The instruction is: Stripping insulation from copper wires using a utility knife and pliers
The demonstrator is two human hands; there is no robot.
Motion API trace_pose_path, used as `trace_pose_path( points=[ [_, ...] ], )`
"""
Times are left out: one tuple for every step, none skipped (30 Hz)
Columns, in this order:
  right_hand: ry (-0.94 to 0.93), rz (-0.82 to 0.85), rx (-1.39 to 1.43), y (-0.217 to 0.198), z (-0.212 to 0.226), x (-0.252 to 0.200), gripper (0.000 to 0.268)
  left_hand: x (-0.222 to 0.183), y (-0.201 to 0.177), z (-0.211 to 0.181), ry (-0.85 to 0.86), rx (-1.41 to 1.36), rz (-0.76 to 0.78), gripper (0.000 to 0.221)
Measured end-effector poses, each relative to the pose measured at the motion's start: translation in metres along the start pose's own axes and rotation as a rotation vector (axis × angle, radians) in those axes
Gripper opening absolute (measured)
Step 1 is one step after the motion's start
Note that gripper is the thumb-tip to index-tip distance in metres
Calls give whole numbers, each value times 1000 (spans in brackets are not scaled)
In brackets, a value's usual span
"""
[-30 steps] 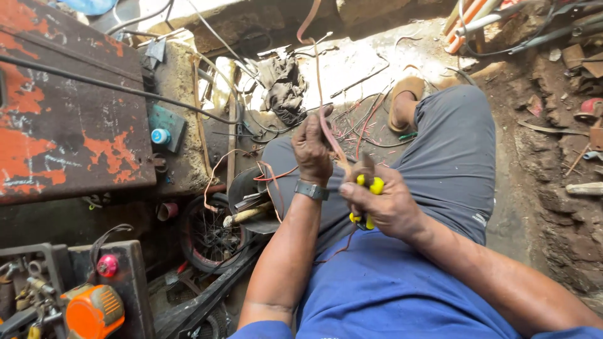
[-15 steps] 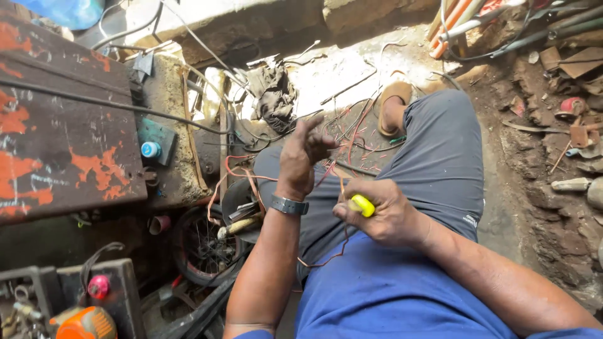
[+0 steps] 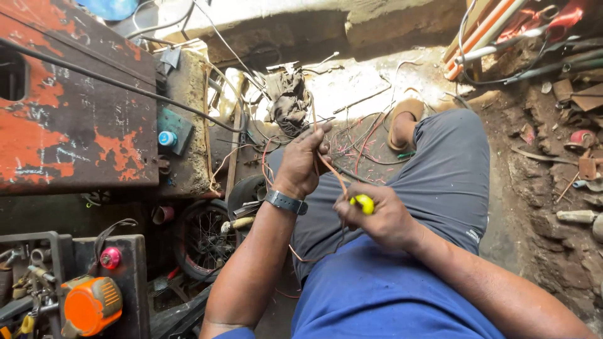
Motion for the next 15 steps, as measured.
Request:
trace_pose_path(
  points=[
    [-5, 4, -5, 3, -6, 4, 17, -5, 7, -6, 7, -4, 1, 27],
    [56, -44, 278, -4, -18, 10, 25, -9, 16, -15, 28, -55, 6, 28],
    [117, -89, 561, -8, -32, 15, 34, -12, 25, -23, 49, -106, 12, 29],
    [112, -84, 559, -7, -30, 17, 34, -7, 26, -19, 57, -107, 13, 29],
    [116, -88, 620, -7, -29, 18, 37, -1, 29, -15, 66, -149, 36, 28],
    [125, -91, 682, -5, -30, 19, 39, 3, 30, -10, 74, -191, 55, 27],
    [125, -85, 682, -5, -31, 19, 39, 1, 36, -15, 79, -191, 52, 27],
    [103, -78, 680, -5, -30, 18, 38, -2, 43, -20, 87, -229, 52, 28],
    [81, -71, 679, -6, -28, 18, 37, -4, 50, -25, 94, -267, 53, 29],
    [81, -64, 676, -7, -29, 17, 37, -7, 54, -32, 100, -270, 50, 29],
    [82, -89, 577, -10, -28, 17, 32, -9, 58, -39, 110, -289, 52, 30],
    [80, -115, 478, -14, -28, 17, 29, -11, 63, -46, 120, -307, 56, 31],
    [77, -109, 475, -12, -26, 16, 29, -9, 64, -57, 126, -310, 55, 31],
    [93, -163, 333, -13, -26, 13, 31, -7, 67, -67, 133, -254, 84, 32],
    [108, -216, 191, -15, -25, 10, 34, -6, 70, -78, 140, -198, 113, 35]
  ],
)
Point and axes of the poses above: each hand's wrist, its own x-axis towards the middle knuckle, its own y-axis out of the palm, z = x × y, the point moved 9 cm from there along x, towards the middle knuckle, and after that the axes turned 11 degrees about y, right-handed, at the moved point
